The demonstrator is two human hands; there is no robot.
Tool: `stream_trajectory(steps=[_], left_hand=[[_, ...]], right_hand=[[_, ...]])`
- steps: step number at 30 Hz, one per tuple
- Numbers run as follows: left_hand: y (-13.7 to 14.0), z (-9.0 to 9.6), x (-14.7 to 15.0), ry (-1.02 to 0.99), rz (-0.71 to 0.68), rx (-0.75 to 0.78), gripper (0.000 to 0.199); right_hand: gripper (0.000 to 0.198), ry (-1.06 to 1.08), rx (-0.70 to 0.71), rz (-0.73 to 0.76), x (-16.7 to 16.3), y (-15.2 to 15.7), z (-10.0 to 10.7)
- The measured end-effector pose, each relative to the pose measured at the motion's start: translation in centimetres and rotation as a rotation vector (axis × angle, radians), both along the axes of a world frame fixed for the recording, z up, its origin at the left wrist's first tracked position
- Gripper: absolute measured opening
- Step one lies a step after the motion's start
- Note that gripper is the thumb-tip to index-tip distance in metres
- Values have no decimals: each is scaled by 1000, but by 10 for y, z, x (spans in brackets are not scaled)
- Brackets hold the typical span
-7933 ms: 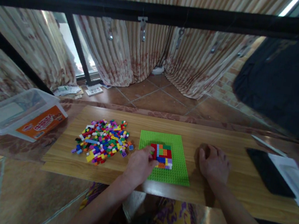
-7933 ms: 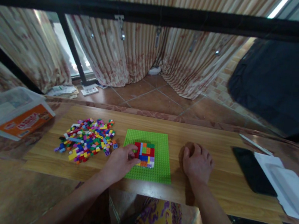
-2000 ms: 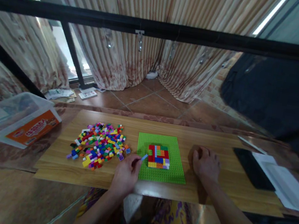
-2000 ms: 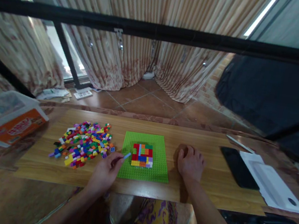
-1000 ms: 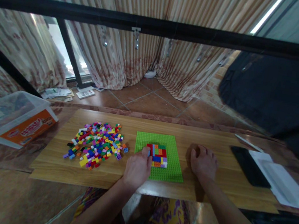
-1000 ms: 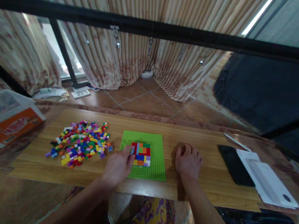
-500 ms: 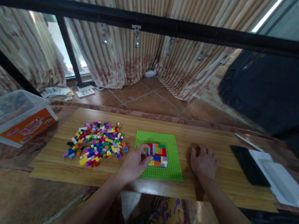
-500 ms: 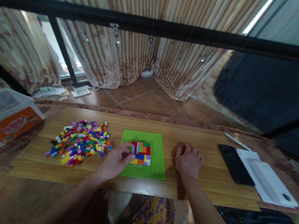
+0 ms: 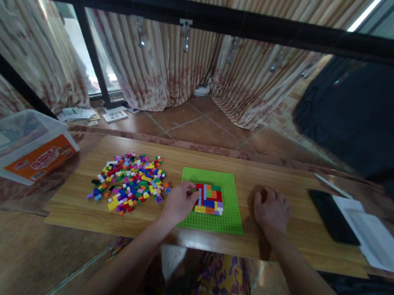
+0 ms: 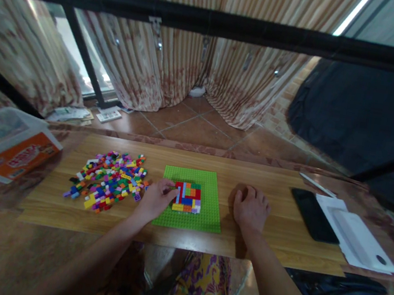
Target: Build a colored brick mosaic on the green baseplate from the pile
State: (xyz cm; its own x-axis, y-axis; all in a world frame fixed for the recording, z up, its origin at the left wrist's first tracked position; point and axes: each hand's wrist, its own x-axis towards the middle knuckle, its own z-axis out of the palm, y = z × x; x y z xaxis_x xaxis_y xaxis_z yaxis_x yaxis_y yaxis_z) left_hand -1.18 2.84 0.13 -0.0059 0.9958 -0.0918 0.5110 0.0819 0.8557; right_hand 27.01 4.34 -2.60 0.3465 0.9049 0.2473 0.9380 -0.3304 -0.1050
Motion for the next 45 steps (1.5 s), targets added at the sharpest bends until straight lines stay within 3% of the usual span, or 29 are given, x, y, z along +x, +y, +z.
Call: stream_trajectory(steps=[19, 29, 39, 45], left_hand=[[8, 5, 0, 61, -18, -65, 18], [-4, 1, -7, 25, -128, -82, 48], [-8, 8, -3, 69, -106, -92, 43], [-34, 10, 5, 70, -11, 54, 31]], right_hand=[[50, -19, -6, 10, 1, -2, -1], [51, -21, -6, 12, 2, -1, -3], [53, -32, -40, 22, 6, -1, -5], [56, -41, -57, 27, 11, 1, -7]])
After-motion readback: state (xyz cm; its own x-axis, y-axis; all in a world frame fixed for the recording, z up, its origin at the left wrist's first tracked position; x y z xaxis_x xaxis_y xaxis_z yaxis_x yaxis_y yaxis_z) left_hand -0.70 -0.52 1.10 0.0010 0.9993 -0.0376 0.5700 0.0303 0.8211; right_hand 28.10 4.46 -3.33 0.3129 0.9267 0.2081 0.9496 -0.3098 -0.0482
